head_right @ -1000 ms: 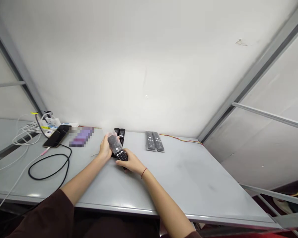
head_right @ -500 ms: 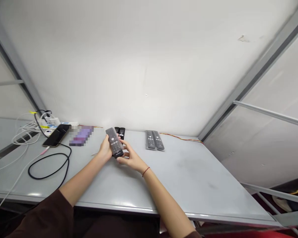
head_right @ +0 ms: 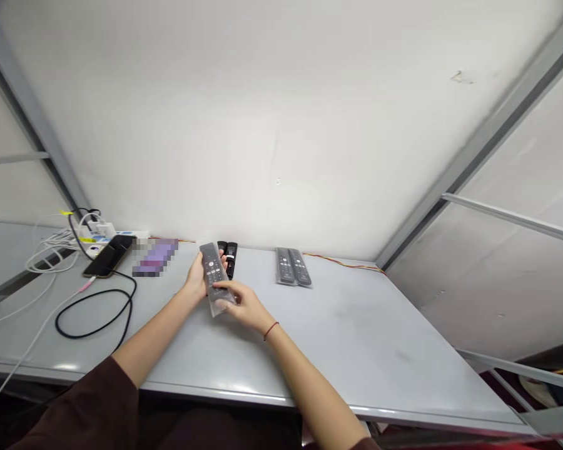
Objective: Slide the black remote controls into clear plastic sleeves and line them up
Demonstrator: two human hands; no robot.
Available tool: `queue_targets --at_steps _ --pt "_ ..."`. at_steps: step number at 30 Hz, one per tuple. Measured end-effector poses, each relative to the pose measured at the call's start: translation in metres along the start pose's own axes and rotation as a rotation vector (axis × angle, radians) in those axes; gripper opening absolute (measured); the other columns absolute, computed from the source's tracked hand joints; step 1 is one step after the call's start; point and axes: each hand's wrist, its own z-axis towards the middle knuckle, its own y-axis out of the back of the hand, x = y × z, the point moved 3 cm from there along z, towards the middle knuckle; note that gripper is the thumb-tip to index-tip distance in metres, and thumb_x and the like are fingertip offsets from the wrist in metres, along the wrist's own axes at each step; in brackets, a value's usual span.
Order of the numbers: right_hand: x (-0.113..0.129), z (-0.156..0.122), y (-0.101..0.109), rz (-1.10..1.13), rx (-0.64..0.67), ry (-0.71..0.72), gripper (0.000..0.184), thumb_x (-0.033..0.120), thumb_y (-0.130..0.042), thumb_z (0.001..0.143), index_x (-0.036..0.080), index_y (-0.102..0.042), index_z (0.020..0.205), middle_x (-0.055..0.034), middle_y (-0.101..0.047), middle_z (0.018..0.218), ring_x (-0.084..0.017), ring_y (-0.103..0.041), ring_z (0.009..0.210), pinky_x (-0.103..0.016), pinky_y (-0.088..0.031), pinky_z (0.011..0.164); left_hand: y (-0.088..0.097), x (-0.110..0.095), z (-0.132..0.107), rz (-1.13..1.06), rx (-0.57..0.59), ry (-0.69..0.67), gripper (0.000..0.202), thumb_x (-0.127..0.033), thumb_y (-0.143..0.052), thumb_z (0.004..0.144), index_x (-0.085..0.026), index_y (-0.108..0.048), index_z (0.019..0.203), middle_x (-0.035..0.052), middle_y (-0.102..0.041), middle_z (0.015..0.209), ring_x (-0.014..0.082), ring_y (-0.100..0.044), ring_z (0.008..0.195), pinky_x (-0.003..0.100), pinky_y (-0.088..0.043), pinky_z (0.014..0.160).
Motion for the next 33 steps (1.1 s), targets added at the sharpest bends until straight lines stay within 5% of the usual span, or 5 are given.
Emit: queue_targets --at_steps 10,17,24,28,33 --pt "-0.006 0.002 0.003 0.069 -0.136 -0.060 0.043 0.033 -0.061 0.080 0.021 -0.052 0.121 -0.0085 -0.064 0.110 -0.020 -0.062 0.086 -0.036 -0.051 0.079 -0.005 0.018 -0.006 0.098 0.053 0.078 0.048 -0.047 -0.031 0.092 -0.010 -0.061 0.086 0.0062 -0.061 0.065 0.0129 -0.057 0.054 0.026 -0.048 0.055" --pt "-0.004 0.002 0.010 0.046 -0.154 -0.033 0.027 0.025 -0.051 0.083 0.023 -0.063 0.107 -0.0056 -0.067 0.102 -0.021 -0.062 0.088 -0.037 -0.051 0.079 -0.002 -0.002 0.000 0.074 0.048 0.013 0.020 -0.020 -0.042 0.091 -0.012 -0.060 0.092 0.0080 -0.066 0.077 0.0156 -0.063 0.071 0.031 -0.051 0.072" --pt "0.006 -0.003 0.017 0.070 0.233 -0.085 0.025 0.027 -0.057 0.080 0.022 -0.068 0.102 -0.0054 -0.064 0.109 -0.021 -0.060 0.093 -0.036 -0.051 0.080 0.002 -0.015 0.002 0.045 0.120 0.027 0.023 -0.023 -0.045 0.089 -0.011 -0.061 0.100 0.0105 -0.068 0.085 0.0174 -0.066 0.076 0.034 -0.052 0.077" --pt "0.011 -0.004 0.016 0.077 0.241 -0.110 0.038 0.032 -0.058 0.082 0.025 -0.061 0.119 -0.0057 -0.060 0.123 -0.024 -0.056 0.106 -0.040 -0.047 0.089 -0.004 -0.008 -0.004 0.120 0.245 0.007 0.021 -0.020 -0.052 0.086 -0.015 -0.059 0.105 0.0094 -0.067 0.098 0.0188 -0.066 0.080 0.038 -0.053 0.076" --pt "0.009 -0.004 0.014 0.029 0.257 -0.127 0.036 0.035 -0.056 0.084 0.023 -0.065 0.116 -0.0053 -0.067 0.110 -0.023 -0.061 0.092 -0.039 -0.049 0.083 -0.008 0.000 -0.009 0.135 0.304 -0.029 0.025 -0.020 -0.056 0.084 -0.019 -0.056 0.109 0.0088 -0.065 0.108 0.0210 -0.065 0.088 0.041 -0.053 0.080"
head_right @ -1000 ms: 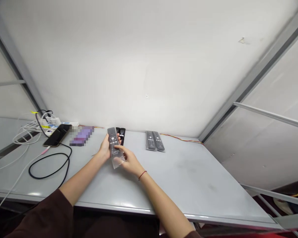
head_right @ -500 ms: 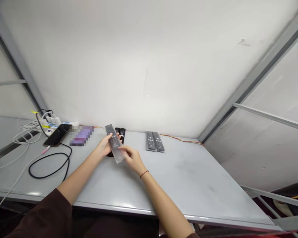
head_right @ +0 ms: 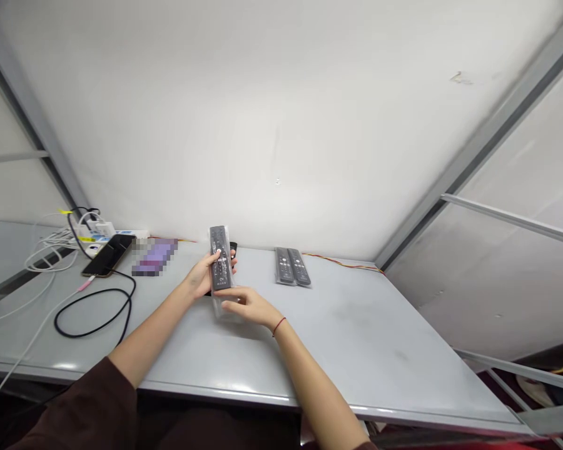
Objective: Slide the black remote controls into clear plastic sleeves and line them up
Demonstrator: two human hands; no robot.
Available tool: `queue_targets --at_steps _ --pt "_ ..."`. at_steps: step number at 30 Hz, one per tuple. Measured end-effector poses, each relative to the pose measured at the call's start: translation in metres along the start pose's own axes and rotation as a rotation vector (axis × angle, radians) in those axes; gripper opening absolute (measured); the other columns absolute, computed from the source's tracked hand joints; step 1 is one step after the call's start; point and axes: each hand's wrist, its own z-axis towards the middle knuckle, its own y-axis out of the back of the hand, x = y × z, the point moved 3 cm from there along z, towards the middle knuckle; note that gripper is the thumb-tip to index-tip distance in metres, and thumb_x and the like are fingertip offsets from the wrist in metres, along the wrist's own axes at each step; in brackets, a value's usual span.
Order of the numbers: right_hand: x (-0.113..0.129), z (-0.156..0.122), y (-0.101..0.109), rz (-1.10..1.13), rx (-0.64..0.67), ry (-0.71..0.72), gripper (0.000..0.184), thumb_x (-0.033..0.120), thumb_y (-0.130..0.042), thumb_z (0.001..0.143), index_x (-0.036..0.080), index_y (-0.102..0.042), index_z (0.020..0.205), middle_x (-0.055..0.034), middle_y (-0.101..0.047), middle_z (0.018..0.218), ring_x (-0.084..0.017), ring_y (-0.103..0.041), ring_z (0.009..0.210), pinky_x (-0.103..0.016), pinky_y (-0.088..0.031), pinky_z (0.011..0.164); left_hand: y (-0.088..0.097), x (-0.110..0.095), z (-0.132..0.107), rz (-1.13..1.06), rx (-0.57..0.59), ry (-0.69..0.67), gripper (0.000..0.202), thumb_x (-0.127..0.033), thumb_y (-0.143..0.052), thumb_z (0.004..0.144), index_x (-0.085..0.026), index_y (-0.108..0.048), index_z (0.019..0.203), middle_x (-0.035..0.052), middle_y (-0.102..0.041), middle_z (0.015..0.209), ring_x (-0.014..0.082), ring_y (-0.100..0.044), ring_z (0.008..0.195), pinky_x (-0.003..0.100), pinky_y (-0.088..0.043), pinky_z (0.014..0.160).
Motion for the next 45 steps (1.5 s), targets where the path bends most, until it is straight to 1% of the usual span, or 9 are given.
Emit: queue_targets --at_steps 6,14,21,25,28,31,36,40,45 --pt "0.000 0.001 0.002 -0.054 0.002 0.033 0.030 0.034 -0.055 0.085 0.023 -0.067 0.110 -0.0043 -0.066 0.110 -0.021 -0.059 0.091 -0.034 -0.048 0.078 -0.002 0.000 -0.004 0.035 -0.025 0.030 0.022 -0.021 -0.057 0.084 -0.016 -0.057 0.105 0.0110 -0.067 0.104 0.0208 -0.067 0.084 0.039 -0.053 0.082" --pt "-0.003 0.002 0.004 -0.075 0.050 0.052 0.022 0.040 -0.057 0.082 0.020 -0.065 0.079 -0.0017 -0.060 0.080 -0.016 -0.053 0.073 -0.028 -0.045 0.068 -0.008 0.010 -0.011 0.248 0.012 0.122 0.022 -0.025 -0.061 0.081 -0.016 -0.056 0.100 0.0105 -0.069 0.089 0.0236 -0.068 0.076 0.037 -0.055 0.065" --pt "-0.004 0.002 0.002 0.141 0.060 -0.055 0.028 0.045 -0.062 0.078 0.018 -0.062 0.089 -0.0009 -0.057 0.076 -0.015 -0.053 0.069 -0.031 -0.047 0.067 -0.009 0.014 -0.009 0.329 0.022 -0.001 0.040 -0.028 -0.061 0.082 -0.021 -0.046 0.119 0.0092 -0.070 0.085 0.0224 -0.068 0.077 0.033 -0.053 0.065" --pt "-0.012 0.005 0.001 0.308 -0.078 -0.152 0.039 0.055 -0.055 0.080 0.017 -0.062 0.077 -0.0014 -0.056 0.068 -0.015 -0.055 0.065 -0.032 -0.049 0.068 -0.008 0.021 -0.005 0.296 0.042 -0.033 0.050 -0.027 -0.064 0.080 -0.022 -0.043 0.126 0.0070 -0.069 0.082 0.0199 -0.067 0.075 0.034 -0.052 0.071" --pt "-0.017 0.007 0.004 0.394 -0.211 -0.195 0.041 0.055 -0.058 0.078 0.015 -0.063 0.079 -0.0033 -0.060 0.073 -0.015 -0.057 0.069 -0.032 -0.049 0.069 -0.007 0.025 -0.003 0.325 0.048 -0.040 0.041 -0.026 -0.065 0.079 -0.019 -0.053 0.117 0.0082 -0.069 0.088 0.0203 -0.066 0.084 0.035 -0.050 0.081" --pt "-0.017 0.006 0.011 0.398 -0.307 -0.167 0.037 0.050 -0.064 0.074 0.014 -0.065 0.085 -0.0039 -0.065 0.080 -0.017 -0.059 0.076 -0.033 -0.049 0.072 -0.003 0.025 -0.002 0.416 0.020 -0.097 0.030 -0.026 -0.065 0.078 -0.020 -0.063 0.107 0.0066 -0.069 0.098 0.0196 -0.062 0.098 0.028 -0.046 0.089" --pt "-0.016 0.004 0.019 0.410 -0.381 -0.094 0.040 0.046 -0.069 0.071 0.015 -0.065 0.096 -0.0067 -0.068 0.091 -0.021 -0.062 0.086 -0.036 -0.050 0.078 0.003 0.030 0.000 0.599 0.030 -0.036 0.030 -0.036 -0.063 0.078 -0.019 -0.065 0.103 0.0071 -0.068 0.095 0.0201 -0.063 0.083 0.028 -0.051 0.071" --pt "-0.020 0.003 0.026 0.551 -0.490 -0.148 0.055 0.042 -0.073 0.067 0.020 -0.058 0.115 -0.0071 -0.068 0.095 -0.021 -0.064 0.084 -0.035 -0.052 0.073 -0.003 0.033 0.005 0.604 0.041 -0.078 0.031 -0.037 -0.060 0.080 -0.018 -0.063 0.105 0.0080 -0.067 0.095 0.0169 -0.062 0.074 0.025 -0.050 0.063" --pt "-0.034 -0.011 0.070 0.560 -0.802 -0.155 0.052 0.041 -0.073 0.064 0.021 -0.057 0.109 -0.0045 -0.067 0.087 -0.018 -0.062 0.074 -0.032 -0.052 0.066 -0.010 0.040 0.020 0.750 -0.056 -0.074 0.036 -0.038 -0.052 0.084 -0.020 -0.060 0.114 0.0082 -0.064 0.094 0.0143 -0.058 0.067 0.023 -0.047 0.057"
